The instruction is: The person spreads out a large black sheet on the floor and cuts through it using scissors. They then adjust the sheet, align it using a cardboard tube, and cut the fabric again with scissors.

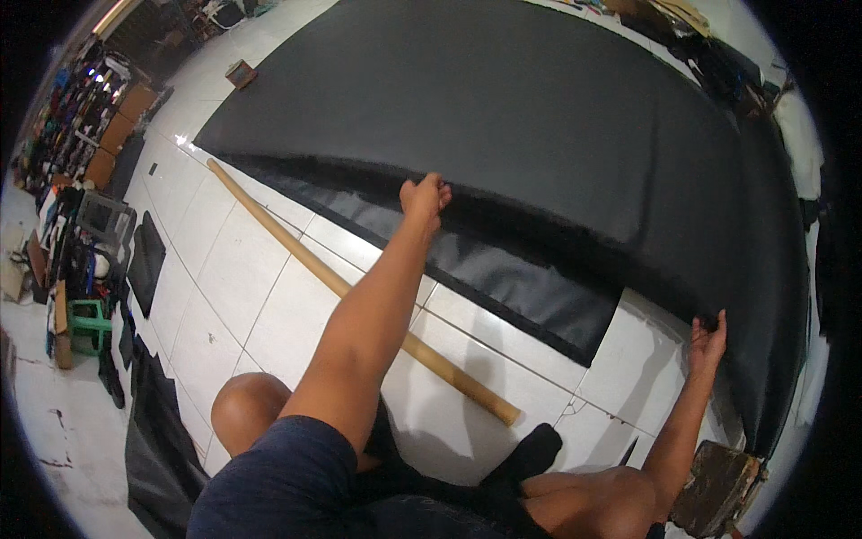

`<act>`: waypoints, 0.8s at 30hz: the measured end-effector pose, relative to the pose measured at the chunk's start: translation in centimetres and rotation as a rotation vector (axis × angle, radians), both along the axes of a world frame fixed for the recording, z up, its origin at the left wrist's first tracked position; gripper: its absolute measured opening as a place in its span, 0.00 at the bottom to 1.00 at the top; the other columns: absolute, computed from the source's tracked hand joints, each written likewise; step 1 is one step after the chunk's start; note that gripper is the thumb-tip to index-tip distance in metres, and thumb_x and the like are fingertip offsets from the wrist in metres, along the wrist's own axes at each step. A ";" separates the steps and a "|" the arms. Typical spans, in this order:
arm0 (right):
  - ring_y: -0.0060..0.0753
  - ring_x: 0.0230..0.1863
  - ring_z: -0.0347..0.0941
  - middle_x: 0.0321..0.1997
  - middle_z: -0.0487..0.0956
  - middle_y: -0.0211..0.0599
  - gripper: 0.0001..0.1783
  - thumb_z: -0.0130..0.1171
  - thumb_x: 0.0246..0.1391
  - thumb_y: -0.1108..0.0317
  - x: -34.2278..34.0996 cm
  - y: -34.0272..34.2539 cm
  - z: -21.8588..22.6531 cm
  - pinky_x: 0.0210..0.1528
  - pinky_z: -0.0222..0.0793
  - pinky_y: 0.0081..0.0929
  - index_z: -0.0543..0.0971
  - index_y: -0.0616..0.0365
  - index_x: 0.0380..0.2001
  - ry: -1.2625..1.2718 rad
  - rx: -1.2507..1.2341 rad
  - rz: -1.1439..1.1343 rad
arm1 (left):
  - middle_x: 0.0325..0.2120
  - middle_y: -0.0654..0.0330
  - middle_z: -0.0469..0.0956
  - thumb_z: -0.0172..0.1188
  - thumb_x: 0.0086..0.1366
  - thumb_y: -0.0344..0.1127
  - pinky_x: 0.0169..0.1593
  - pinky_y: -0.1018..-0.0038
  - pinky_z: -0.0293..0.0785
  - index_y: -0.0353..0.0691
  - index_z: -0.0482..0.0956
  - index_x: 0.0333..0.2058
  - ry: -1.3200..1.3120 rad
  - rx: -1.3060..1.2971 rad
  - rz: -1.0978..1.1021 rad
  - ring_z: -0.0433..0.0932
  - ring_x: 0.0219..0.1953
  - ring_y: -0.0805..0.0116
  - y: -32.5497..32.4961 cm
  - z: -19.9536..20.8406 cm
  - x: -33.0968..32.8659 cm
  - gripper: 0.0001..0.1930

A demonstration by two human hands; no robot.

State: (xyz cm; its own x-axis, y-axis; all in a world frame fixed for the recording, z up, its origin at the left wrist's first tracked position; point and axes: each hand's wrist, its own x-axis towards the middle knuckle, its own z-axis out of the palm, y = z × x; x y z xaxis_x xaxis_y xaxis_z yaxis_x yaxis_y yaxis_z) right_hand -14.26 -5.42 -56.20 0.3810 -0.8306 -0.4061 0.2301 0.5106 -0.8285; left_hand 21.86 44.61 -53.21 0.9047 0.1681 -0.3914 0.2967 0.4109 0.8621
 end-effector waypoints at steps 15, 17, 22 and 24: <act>0.23 0.32 0.71 0.47 0.75 0.30 0.18 0.61 0.55 0.60 -11.1 4.7 -14.2 0.29 0.68 0.20 0.75 0.53 0.48 0.184 0.115 -0.102 | 0.17 0.58 0.70 0.58 0.57 0.27 0.18 0.76 0.65 0.37 0.66 0.21 0.087 0.232 0.017 0.70 0.16 0.70 2.4 -11.1 -7.7 0.10; 0.26 0.27 0.70 0.43 0.76 0.32 0.16 0.59 0.57 0.60 -9.8 6.6 -14.3 0.24 0.65 0.20 0.73 0.52 0.47 0.386 0.047 -0.141 | 0.16 0.55 0.73 0.59 0.57 0.29 0.22 0.71 0.73 0.33 0.70 0.20 0.121 0.418 0.028 0.75 0.17 0.65 3.8 -11.7 -7.7 0.10; 0.31 0.25 0.70 0.41 0.75 0.38 0.17 0.55 0.59 0.58 -10.8 6.6 -13.6 0.22 0.66 0.28 0.71 0.56 0.46 0.468 -0.095 -0.107 | 0.21 0.50 0.76 0.60 0.57 0.34 0.24 0.67 0.72 0.27 0.75 0.28 0.262 0.597 -0.088 0.76 0.19 0.60 2.6 -12.7 -8.2 0.13; 0.29 0.20 0.71 0.35 0.77 0.37 0.17 0.55 0.59 0.56 -11.1 7.6 -10.9 0.16 0.64 0.21 0.70 0.55 0.45 0.648 -0.170 -0.143 | 0.20 0.49 0.78 0.58 0.57 0.39 0.30 0.65 0.75 0.28 0.75 0.27 0.251 0.706 -0.106 0.78 0.20 0.58 1.7 -14.0 -8.4 0.15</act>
State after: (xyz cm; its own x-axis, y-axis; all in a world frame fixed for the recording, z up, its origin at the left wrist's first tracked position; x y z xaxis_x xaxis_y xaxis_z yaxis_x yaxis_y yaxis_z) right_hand -25.35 2.18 -67.10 -0.0133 -0.9272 -0.3743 -0.2843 0.3624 -0.8876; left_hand 13.50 46.32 -67.26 0.8276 0.3726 -0.4198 0.5263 -0.2552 0.8111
